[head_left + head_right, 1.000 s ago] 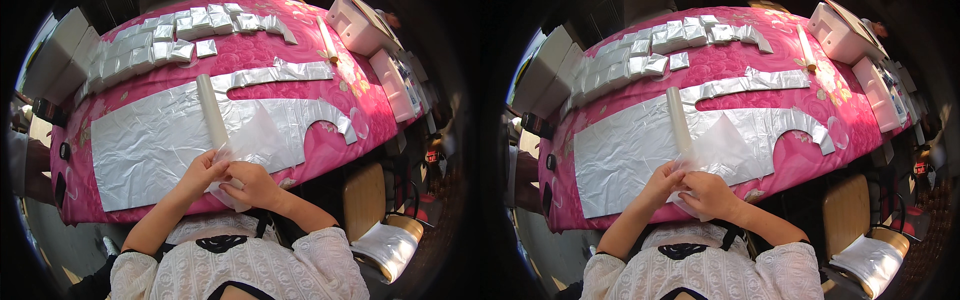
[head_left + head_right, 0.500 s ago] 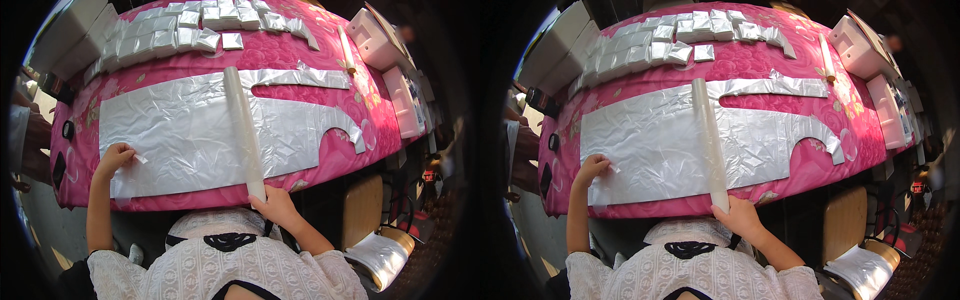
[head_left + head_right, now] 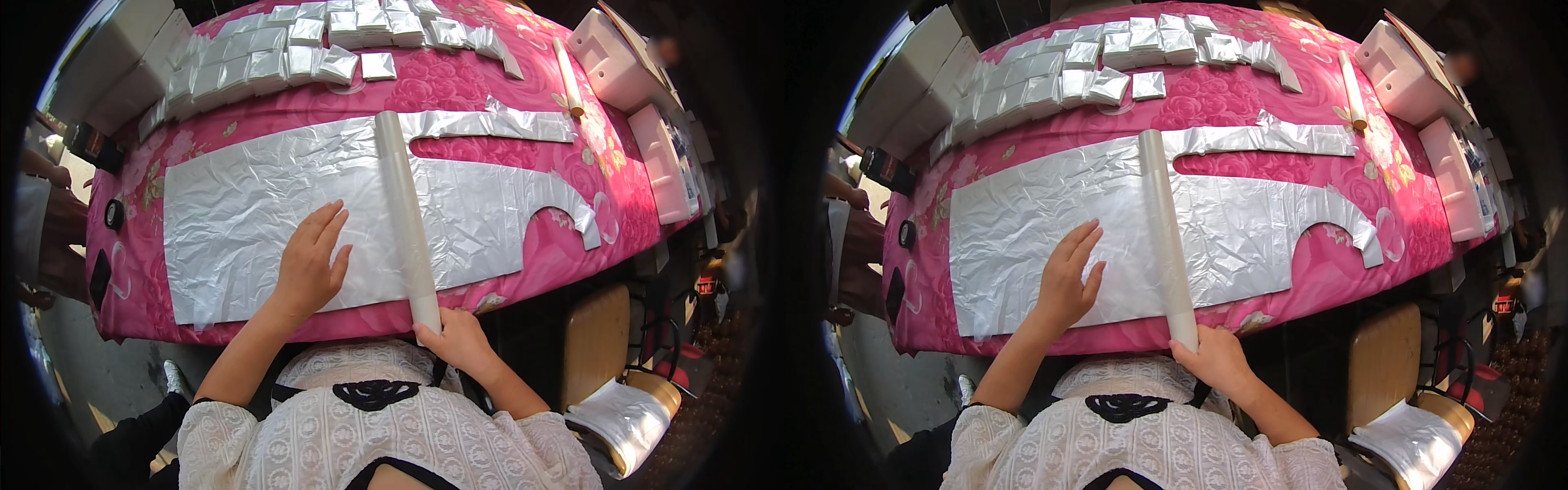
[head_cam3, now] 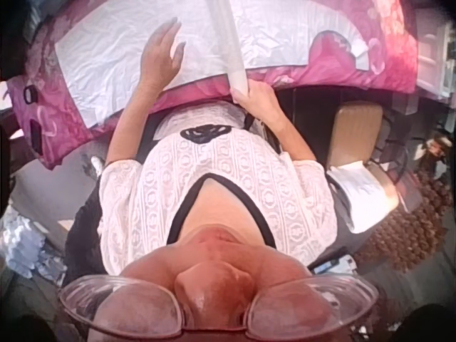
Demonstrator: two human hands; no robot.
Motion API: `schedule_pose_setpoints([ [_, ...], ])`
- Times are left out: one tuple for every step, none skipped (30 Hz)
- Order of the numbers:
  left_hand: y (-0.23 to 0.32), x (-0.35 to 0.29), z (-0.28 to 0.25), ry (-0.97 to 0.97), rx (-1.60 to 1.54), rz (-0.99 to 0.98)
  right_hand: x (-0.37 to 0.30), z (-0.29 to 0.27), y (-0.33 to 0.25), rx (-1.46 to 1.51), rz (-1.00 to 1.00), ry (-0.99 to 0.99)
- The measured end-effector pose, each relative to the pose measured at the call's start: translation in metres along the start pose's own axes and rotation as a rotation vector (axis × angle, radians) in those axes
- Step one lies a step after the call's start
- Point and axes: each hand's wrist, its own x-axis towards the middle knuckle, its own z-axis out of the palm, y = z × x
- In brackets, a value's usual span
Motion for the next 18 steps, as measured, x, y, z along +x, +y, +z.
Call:
schedule_pose_setpoints([
  [0.007, 0.004, 0.023, -0.031, -0.076, 0.033, -0.001, 0.0, 0.0, 0.011, 0.003, -0.006],
  [0.009, 0.005, 0.046, -0.064, -0.059, 0.033, -0.001, 0.002, 0.001, 0.02, 0.004, -0.011],
  [0.009, 0.005, 0.063, -0.11, -0.032, 0.032, -0.001, 0.0, 0.001, 0.026, 0.011, -0.013],
  [0.008, 0.004, 0.075, -0.128, 0.011, 0.024, 0.001, -0.004, -0.001, 0.019, 0.013, -0.085],
  [0.007, 0.002, 0.081, -0.145, 0.055, 0.013, 0.003, -0.011, -0.004, 0.012, 0.014, -0.159],
  [0.008, 0.002, 0.083, -0.182, 0.096, 0.001, 0.005, -0.018, -0.005, 0.008, 0.019, -0.231],
  [0.009, 0.002, 0.083, -0.22, 0.139, -0.008, 0.014, -0.022, 0.007, -0.104, -0.014, -0.326],
  [0.01, 0.002, 0.083, -0.257, 0.183, -0.02, 0.025, -0.03, 0.011, -0.018, -0.005, -0.306],
  [0.01, 0.001, 0.083, -0.263, 0.194, -0.024, 0.041, -0.039, 0.01, 0.076, 0.0, -0.29],
  [0.01, 0.001, 0.085, -0.272, 0.2, -0.025, 0.061, -0.049, 0.002, 0.114, 0.0, -0.243],
  [0.01, 0.001, 0.085, -0.28, 0.21, -0.028, 0.086, -0.057, -0.008, 0.151, -0.003, -0.199],
  [0.01, 0.002, 0.085, -0.29, 0.228, -0.024, 0.115, -0.06, -0.014, 0.182, -0.002, -0.172],
  [0.011, 0.004, 0.086, -0.298, 0.238, -0.014, 0.143, -0.065, -0.019, 0.209, 0.004, -0.137],
  [0.01, 0.004, 0.086, -0.301, 0.257, -0.016, 0.167, -0.071, -0.031, 0.187, 0.03, -0.133],
  [0.011, 0.006, 0.087, -0.3, 0.243, -0.021, 0.188, -0.077, -0.04, 0.16, 0.062, -0.124],
  [0.012, 0.005, 0.086, -0.3, 0.234, -0.034, 0.212, -0.074, -0.043, 0.432, 0.063, -0.109],
  [0.014, 0.006, 0.085, -0.303, 0.217, -0.038, 0.232, -0.07, -0.039, 0.704, 0.07, -0.082],
  [0.013, 0.005, 0.085, -0.3, 0.21, -0.042, 0.248, -0.067, -0.036, 1.002, 0.082, -0.046],
])
